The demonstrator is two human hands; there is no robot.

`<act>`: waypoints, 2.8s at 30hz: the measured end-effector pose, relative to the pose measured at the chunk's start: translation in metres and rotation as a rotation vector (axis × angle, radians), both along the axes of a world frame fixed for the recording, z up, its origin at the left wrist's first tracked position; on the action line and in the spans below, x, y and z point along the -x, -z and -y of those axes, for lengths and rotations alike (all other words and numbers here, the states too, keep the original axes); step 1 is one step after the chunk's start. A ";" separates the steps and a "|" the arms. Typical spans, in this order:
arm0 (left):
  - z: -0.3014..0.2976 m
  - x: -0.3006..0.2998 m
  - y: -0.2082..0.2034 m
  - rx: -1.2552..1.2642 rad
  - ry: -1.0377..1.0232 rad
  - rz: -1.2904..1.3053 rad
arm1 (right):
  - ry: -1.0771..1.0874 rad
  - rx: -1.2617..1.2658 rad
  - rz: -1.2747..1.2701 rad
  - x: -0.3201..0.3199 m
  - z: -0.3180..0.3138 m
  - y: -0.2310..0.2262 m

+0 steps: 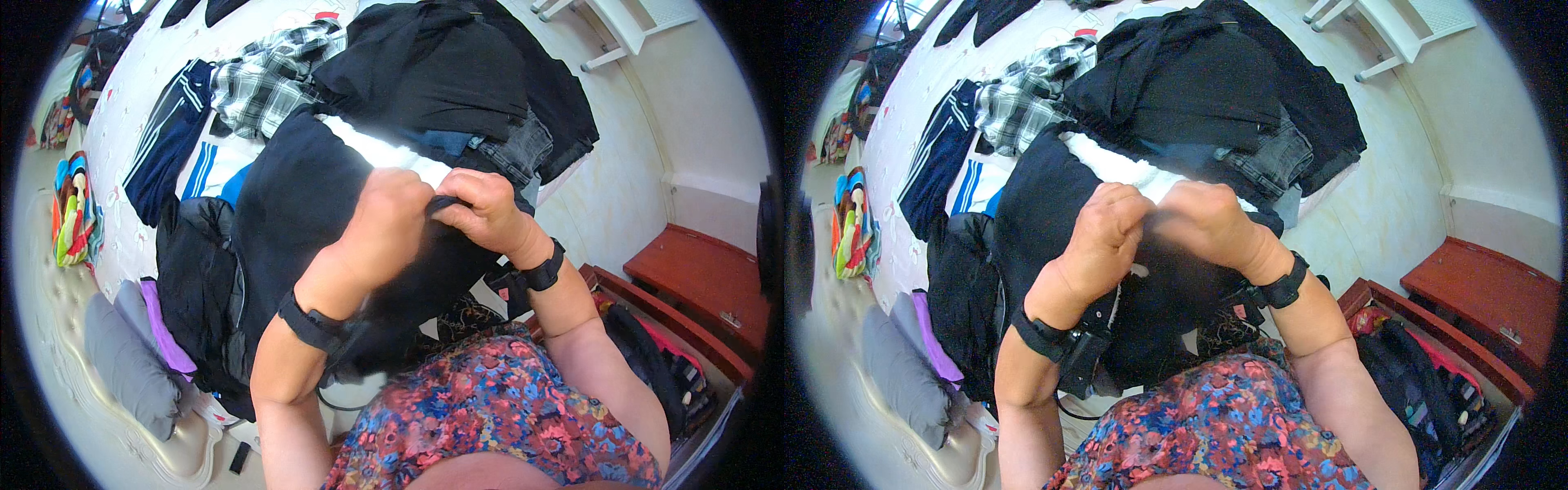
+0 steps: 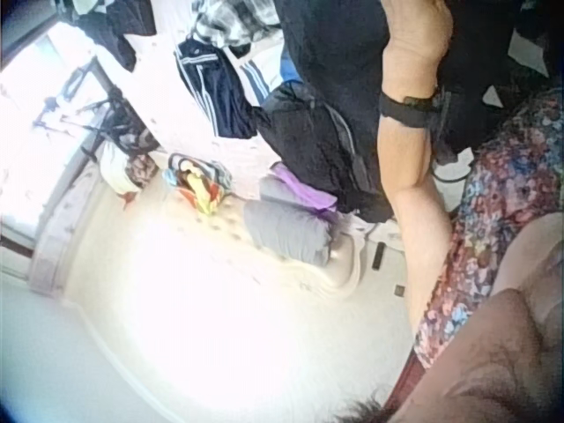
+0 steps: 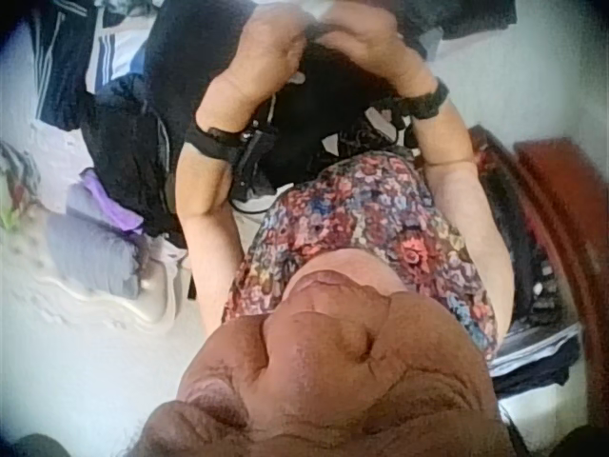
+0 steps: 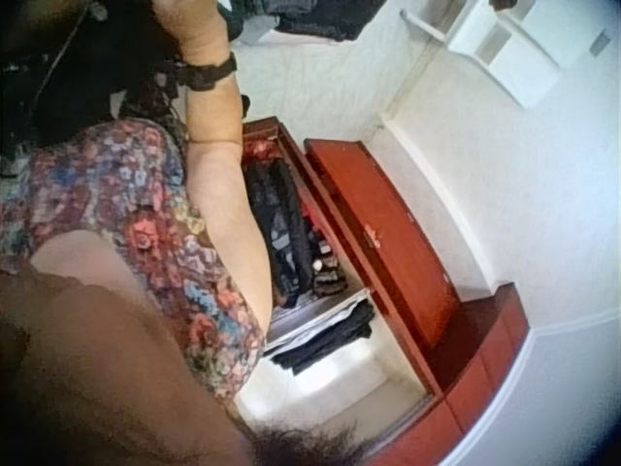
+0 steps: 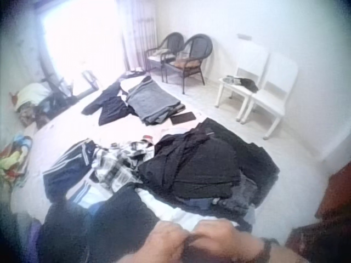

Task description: The person folds a black jacket on a bed, places it into a wardrobe, and then begins folding a grey garment and a black jacket with red zippers.

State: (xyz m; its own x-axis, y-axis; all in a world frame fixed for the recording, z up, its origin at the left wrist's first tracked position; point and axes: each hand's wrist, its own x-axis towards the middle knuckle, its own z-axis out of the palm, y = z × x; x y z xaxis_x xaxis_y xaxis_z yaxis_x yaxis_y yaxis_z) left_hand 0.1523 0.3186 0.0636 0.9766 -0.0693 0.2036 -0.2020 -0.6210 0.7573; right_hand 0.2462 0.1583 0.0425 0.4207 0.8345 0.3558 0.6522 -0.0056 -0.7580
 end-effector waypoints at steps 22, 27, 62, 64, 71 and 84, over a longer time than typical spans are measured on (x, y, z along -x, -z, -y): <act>-0.063 0.304 0.027 0.317 -1.214 -0.178 | 0.365 0.210 -0.102 -0.053 -0.005 0.027; 0.058 0.394 0.080 0.594 -1.295 -0.302 | -0.034 0.222 0.275 -0.005 -0.007 0.043; 0.169 0.324 0.085 0.066 -1.027 -0.044 | 0.010 0.772 0.270 -0.177 0.002 0.120; 0.176 0.326 0.088 -0.007 -0.991 -0.090 | 0.036 0.810 0.379 -0.156 -0.006 0.091; 0.177 0.309 0.091 -0.008 -1.069 -0.029 | -0.732 0.425 -0.043 0.073 -0.044 0.018; 0.149 0.310 0.129 2.225 -0.857 -0.101 | -1.333 0.312 0.200 0.144 0.000 0.049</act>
